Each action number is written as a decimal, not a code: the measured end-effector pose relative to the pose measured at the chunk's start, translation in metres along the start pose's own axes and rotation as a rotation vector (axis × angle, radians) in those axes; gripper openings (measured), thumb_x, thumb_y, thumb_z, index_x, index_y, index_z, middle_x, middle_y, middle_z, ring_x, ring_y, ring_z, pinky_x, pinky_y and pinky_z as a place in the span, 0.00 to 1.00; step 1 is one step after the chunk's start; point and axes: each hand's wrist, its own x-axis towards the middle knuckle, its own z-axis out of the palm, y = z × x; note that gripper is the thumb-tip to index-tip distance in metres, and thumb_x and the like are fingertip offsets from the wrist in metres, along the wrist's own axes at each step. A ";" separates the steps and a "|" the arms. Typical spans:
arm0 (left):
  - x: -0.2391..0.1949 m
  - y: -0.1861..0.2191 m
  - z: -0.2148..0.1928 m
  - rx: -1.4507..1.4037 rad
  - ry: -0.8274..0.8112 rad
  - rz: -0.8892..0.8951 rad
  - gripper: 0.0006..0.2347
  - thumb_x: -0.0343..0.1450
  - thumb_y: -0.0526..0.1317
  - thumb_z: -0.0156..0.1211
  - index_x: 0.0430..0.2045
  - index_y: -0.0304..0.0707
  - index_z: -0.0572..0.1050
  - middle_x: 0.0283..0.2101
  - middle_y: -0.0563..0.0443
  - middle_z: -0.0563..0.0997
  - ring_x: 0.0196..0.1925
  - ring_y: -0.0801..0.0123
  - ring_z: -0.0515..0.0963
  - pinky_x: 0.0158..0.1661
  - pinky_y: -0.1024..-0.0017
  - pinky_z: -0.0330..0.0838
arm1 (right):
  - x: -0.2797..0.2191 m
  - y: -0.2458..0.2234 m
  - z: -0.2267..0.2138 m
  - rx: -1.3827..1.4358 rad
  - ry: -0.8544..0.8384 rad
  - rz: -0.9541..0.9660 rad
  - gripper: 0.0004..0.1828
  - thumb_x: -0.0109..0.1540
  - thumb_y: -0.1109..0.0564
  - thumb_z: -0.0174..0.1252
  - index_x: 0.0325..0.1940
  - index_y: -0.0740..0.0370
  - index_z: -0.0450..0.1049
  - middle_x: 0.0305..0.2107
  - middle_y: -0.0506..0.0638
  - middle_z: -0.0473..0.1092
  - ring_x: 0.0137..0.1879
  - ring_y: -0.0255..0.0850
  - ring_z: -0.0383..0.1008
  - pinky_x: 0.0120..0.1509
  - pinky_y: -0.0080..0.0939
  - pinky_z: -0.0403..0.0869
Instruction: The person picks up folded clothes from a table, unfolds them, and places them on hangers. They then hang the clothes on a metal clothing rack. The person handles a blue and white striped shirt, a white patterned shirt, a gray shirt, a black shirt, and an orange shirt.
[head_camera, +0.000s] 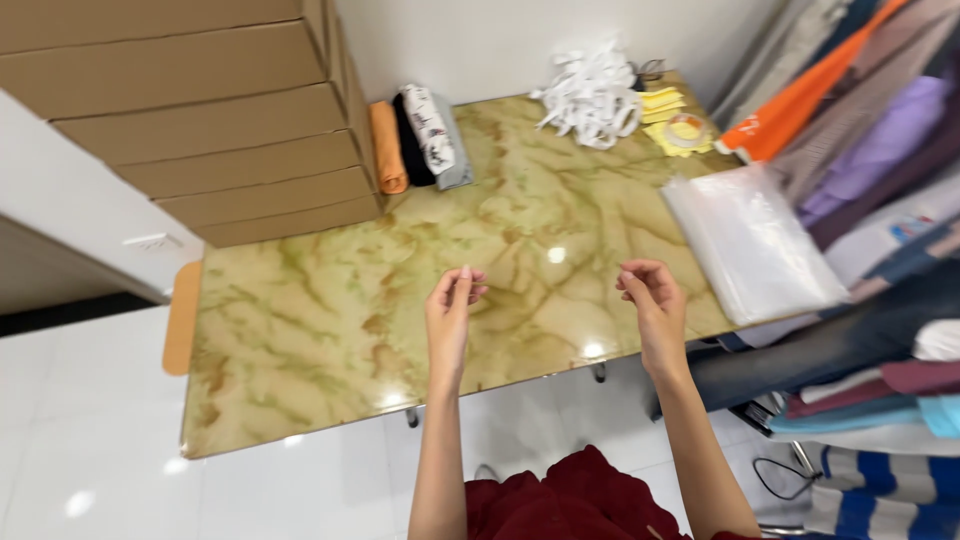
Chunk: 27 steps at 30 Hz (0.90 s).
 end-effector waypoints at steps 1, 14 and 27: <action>0.007 -0.003 -0.006 0.002 0.017 -0.003 0.10 0.77 0.44 0.54 0.36 0.39 0.80 0.38 0.49 0.83 0.39 0.70 0.81 0.46 0.74 0.74 | 0.006 0.009 0.013 0.000 -0.016 0.008 0.07 0.67 0.64 0.54 0.48 0.61 0.74 0.33 0.45 0.69 0.42 0.32 0.71 0.47 0.28 0.69; 0.114 -0.022 -0.028 0.080 0.055 -0.104 0.11 0.77 0.47 0.55 0.35 0.42 0.81 0.38 0.51 0.83 0.39 0.72 0.81 0.44 0.74 0.72 | 0.117 0.060 0.129 0.093 -0.220 0.188 0.07 0.66 0.61 0.55 0.48 0.59 0.74 0.35 0.46 0.68 0.42 0.33 0.71 0.46 0.29 0.70; 0.421 -0.196 0.024 0.483 0.198 -0.153 0.24 0.69 0.49 0.65 0.54 0.35 0.68 0.57 0.33 0.70 0.58 0.44 0.76 0.54 0.56 0.74 | 0.273 0.109 0.140 0.013 -0.304 0.289 0.08 0.66 0.59 0.57 0.50 0.58 0.75 0.37 0.46 0.71 0.45 0.34 0.72 0.47 0.31 0.68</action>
